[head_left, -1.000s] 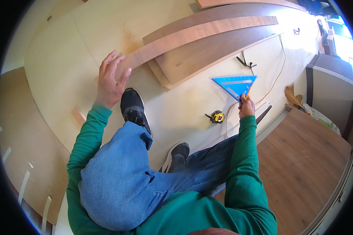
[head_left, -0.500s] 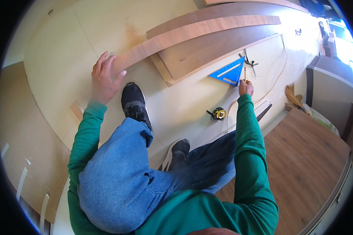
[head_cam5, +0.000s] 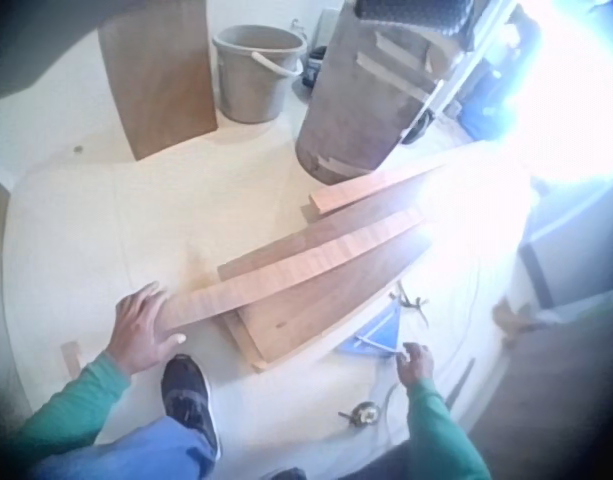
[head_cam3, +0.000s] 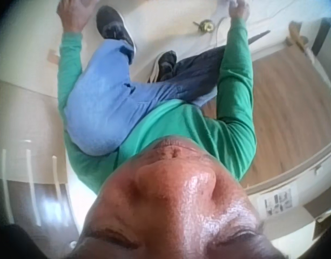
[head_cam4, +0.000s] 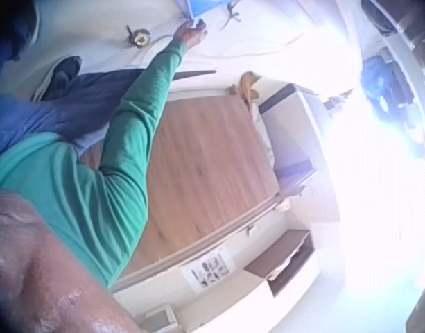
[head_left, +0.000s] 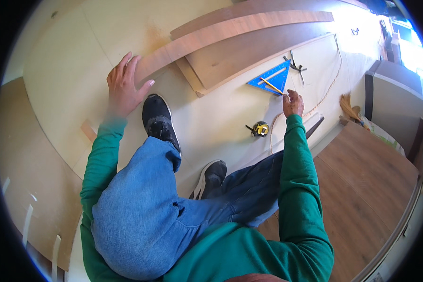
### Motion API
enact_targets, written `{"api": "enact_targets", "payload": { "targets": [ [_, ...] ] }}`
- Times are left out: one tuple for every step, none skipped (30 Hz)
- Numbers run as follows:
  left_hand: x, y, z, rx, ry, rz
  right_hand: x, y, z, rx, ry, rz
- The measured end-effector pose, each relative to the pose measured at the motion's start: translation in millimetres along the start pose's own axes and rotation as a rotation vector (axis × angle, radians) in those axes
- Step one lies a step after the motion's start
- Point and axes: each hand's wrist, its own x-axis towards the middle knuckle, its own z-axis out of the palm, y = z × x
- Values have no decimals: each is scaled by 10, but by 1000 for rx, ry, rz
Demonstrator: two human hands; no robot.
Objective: The person measures and marks a wooden plank using a tape measure, pencil, and speed square. They then use a hand saw to cut the plank along the marked line. The person repeats the measuring and marking process on another plank.
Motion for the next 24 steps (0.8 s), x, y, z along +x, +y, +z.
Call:
{"api": "enact_targets", "payload": {
  "targets": [
    [8, -19, 19, 5, -14, -4, -51, 80, -15, -79, -44, 27],
    [12, -33, 36, 10, -28, -6, -112, 165, -35, -157, -90, 54],
    [66, -19, 75, -26, -28, 5, -137, 382, -63, -190, -110, 126],
    [82, -10, 99, -53, -36, 14, -127, 539, -122, -113, -211, 245],
    [98, -3, 116, -78, -45, 25, -142, 721, -215, -86, -251, 247],
    [108, -26, 133, -82, -53, 4, -165, 892, -313, -57, -292, 251],
    [134, -54, 186, -104, -62, -6, -217, 1204, -416, -4, -273, 346],
    [141, -67, 227, -125, -80, -13, -355, 1494, -478, 50, -258, 447],
    [101, -109, 204, -93, -86, -16, -470, 1521, -499, -17, -245, 492],
    [186, -54, 296, -153, -93, 27, -844, 2241, -661, -81, -156, 695],
    [194, -65, 297, -158, -99, 43, -1143, 2481, -579, -73, -134, 767],
    [180, -88, 282, -152, -113, 21, -1454, 2590, -496, -57, -121, 836],
    [142, -85, 226, -121, -129, 0, -1742, 2443, -285, -110, -176, 845],
    [94, -101, 212, -118, -133, 0, -1933, 2251, -120, -171, -224, 842],
    [95, -75, 222, -146, -133, 4, -2282, 2326, -39, -78, -181, 832],
    [100, -36, 202, -150, -130, 3, -2534, 2246, 111, -33, -180, 837],
    [105, 13, 184, -154, -133, 5, -2728, 2099, 281, -4, -181, 845],
    [128, 76, 208, -163, -144, 20, -3037, 1988, 413, 11, -180, 884],
    [110, 58, 176, -153, -146, 10, -3102, 1852, 525, 21, -186, 889],
    [82, 31, 199, -166, -153, 18, -3145, 1757, 567, 22, -191, 904],
    [60, -12, 248, -178, -146, 22, -3156, 1677, 609, 24, -192, 914],
    [74, -41, 275, -195, -136, 25, -3174, 1633, 638, 24, -187, 925],
    [117, 45, 260, -208, -171, -2, -3227, 1600, 658, 23, -184, 943],
    [139, 100, 237, -211, -191, -9, -3245, 1563, 680, 22, -186, 948]
  ]
}}
